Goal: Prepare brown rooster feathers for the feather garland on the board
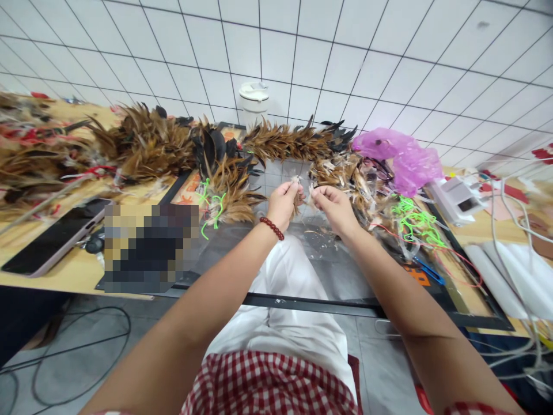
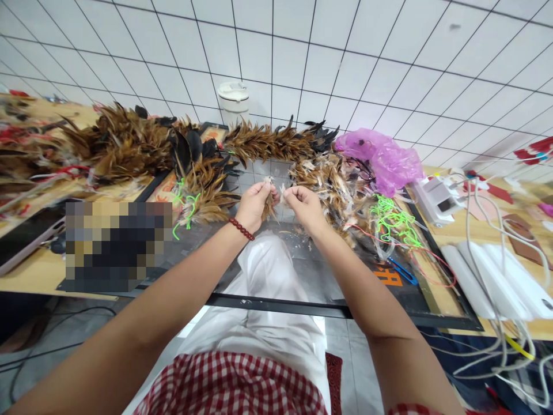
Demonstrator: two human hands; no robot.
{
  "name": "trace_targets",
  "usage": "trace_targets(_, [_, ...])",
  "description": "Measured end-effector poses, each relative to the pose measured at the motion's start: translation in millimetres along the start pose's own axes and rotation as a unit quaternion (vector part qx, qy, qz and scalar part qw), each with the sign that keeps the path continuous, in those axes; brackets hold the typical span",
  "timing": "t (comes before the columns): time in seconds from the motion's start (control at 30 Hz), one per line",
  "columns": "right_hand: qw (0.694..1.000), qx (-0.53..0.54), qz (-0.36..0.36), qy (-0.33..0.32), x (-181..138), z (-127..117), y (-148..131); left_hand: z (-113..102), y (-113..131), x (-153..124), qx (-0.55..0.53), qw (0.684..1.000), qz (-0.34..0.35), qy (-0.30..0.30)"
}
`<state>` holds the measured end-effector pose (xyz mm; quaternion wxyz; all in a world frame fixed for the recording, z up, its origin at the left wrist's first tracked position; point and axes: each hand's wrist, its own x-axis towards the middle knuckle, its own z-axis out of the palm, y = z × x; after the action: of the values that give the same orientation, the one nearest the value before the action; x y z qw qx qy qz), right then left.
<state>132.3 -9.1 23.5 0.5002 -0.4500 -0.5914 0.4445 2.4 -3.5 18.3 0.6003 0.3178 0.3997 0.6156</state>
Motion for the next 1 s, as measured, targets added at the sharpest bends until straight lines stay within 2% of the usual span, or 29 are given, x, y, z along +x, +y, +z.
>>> trace_targets(0.1, [0.998, 0.054, 0.013, 0.031, -3, 7, -6, 3, -3, -3, 0.003, 1.0, 0.001, -0.016])
trace_targets(0.27, [0.998, 0.046, 0.006, 0.042, -6, 13, -2, 10, -11, -10, 0.028, 1.0, -0.008, -0.002])
trace_targets(0.5, [0.997, 0.01, 0.032, 0.063, -5, 15, 9, 7, -22, -12, 0.105, 0.993, 0.049, 0.023])
trace_targets(0.67, [0.998, 0.016, 0.024, 0.051, -5, 14, 8, 7, -27, -10, 0.098, 0.992, 0.072, 0.018])
trace_targets(0.8, [0.995, -0.095, -0.034, 0.01, -9, 11, 1, 7, -25, -9, 0.049, 0.998, 0.041, 0.029])
trace_targets(0.9, [0.966, -0.229, -0.12, 0.007, -13, 8, -7, 7, -22, -9, 0.045, 0.998, 0.035, 0.034])
trace_targets(1.0, [0.949, -0.275, -0.154, 0.024, -15, 4, -11, 7, -20, -10, 0.05, 0.998, 0.042, 0.027])
